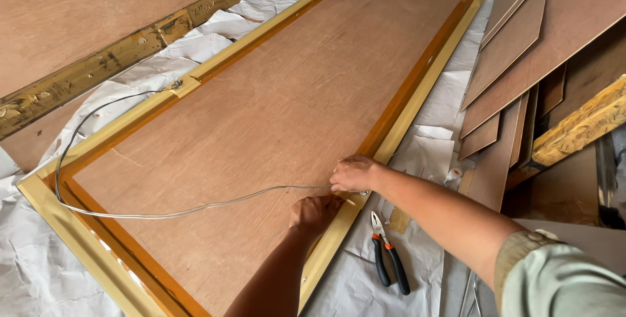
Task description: The person secures a hanging wire to the back of a large picture frame by threading the wire through metal loops and using pliers to twist and crimp the ends.
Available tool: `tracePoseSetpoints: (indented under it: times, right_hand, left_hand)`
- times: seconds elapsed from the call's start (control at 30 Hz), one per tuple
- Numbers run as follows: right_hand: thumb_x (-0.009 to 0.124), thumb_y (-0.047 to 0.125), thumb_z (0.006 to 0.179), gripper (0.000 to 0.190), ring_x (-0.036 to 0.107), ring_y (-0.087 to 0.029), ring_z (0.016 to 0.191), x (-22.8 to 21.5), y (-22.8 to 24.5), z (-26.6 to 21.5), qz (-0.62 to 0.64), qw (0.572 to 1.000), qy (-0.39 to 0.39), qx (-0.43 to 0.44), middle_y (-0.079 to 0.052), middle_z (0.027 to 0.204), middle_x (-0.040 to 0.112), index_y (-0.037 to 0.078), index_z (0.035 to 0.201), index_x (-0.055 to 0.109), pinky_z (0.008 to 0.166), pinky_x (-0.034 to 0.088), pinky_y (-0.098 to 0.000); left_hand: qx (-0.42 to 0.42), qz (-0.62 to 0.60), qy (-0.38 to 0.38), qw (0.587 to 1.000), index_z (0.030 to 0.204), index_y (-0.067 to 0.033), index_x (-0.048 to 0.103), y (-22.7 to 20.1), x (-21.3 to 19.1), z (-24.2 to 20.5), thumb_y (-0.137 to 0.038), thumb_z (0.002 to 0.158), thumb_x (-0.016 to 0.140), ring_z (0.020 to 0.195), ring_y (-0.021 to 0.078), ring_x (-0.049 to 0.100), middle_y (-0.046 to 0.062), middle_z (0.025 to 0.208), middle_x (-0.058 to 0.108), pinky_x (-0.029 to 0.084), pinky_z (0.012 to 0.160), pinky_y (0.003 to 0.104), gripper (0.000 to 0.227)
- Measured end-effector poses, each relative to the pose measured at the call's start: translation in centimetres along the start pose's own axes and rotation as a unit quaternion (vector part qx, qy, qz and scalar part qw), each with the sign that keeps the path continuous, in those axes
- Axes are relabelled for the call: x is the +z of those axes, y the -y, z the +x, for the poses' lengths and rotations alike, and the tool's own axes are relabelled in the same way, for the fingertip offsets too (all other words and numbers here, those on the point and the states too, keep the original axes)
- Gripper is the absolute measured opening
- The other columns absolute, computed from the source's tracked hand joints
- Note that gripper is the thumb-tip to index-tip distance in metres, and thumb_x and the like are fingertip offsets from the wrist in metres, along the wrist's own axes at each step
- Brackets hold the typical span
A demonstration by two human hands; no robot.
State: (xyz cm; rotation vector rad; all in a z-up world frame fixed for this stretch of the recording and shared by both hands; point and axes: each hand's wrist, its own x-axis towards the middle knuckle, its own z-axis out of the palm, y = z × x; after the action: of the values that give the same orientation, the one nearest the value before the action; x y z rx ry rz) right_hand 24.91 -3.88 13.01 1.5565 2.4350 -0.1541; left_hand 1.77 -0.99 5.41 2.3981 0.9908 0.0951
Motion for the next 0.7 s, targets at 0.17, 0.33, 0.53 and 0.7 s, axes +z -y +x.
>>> tracePoseSetpoints:
  times: [0.17,0.33,0.53,0.7]
  right_hand:
    - [0.061,0.044,0.111,0.03,0.081,-0.029,0.101,-0.5,0.2,0.2,-0.037,0.999,0.027,-0.009,-0.006,0.1,0.082,0.019,0.105,0.076,0.096,0.065,-0.0458]
    - [0.052,0.043,0.117,0.039,0.08,-0.03,0.095,-4.2,2.4,-1.9,0.088,0.988,0.027,0.122,-0.011,0.096,0.081,0.017,0.098,0.074,0.094,0.064,-0.0447]
    - [0.061,0.047,0.11,0.035,0.083,-0.033,0.103,-3.5,1.4,-1.8,0.198,0.939,0.035,0.279,-0.009,0.102,0.085,0.023,0.1,0.085,0.087,0.066,-0.0464]
    - [0.063,0.047,0.109,0.032,0.084,-0.03,0.106,-2.8,1.4,-2.9,0.251,0.92,0.008,0.3,-0.005,0.106,0.088,0.03,0.102,0.089,0.088,0.067,-0.0428]
  left_hand:
    - [-0.021,0.036,0.024,0.999,0.12,-0.0453,0.082,-1.1,-1.3,0.0,-0.067,0.105,0.049,0.103,0.0254,0.084,-0.002,0.1,0.086,0.066,0.09,0.045,0.043]
    - [-0.079,0.022,-0.001,0.997,0.108,-0.0439,0.085,-1.0,-0.9,0.5,-0.064,0.102,0.054,0.099,0.0242,0.085,-0.003,0.096,0.087,0.068,0.085,0.042,0.038]
    - [-0.152,-0.003,0.017,0.988,0.102,-0.0439,0.084,-0.8,-2.2,0.4,-0.069,0.097,0.055,0.101,0.0231,0.084,-0.006,0.096,0.086,0.068,0.082,0.041,0.039]
    - [-0.142,-0.017,0.007,0.99,0.091,-0.0394,0.082,0.7,-1.1,1.3,-0.069,0.095,0.058,0.1,0.0273,0.084,-0.005,0.091,0.085,0.068,0.082,0.041,0.039]
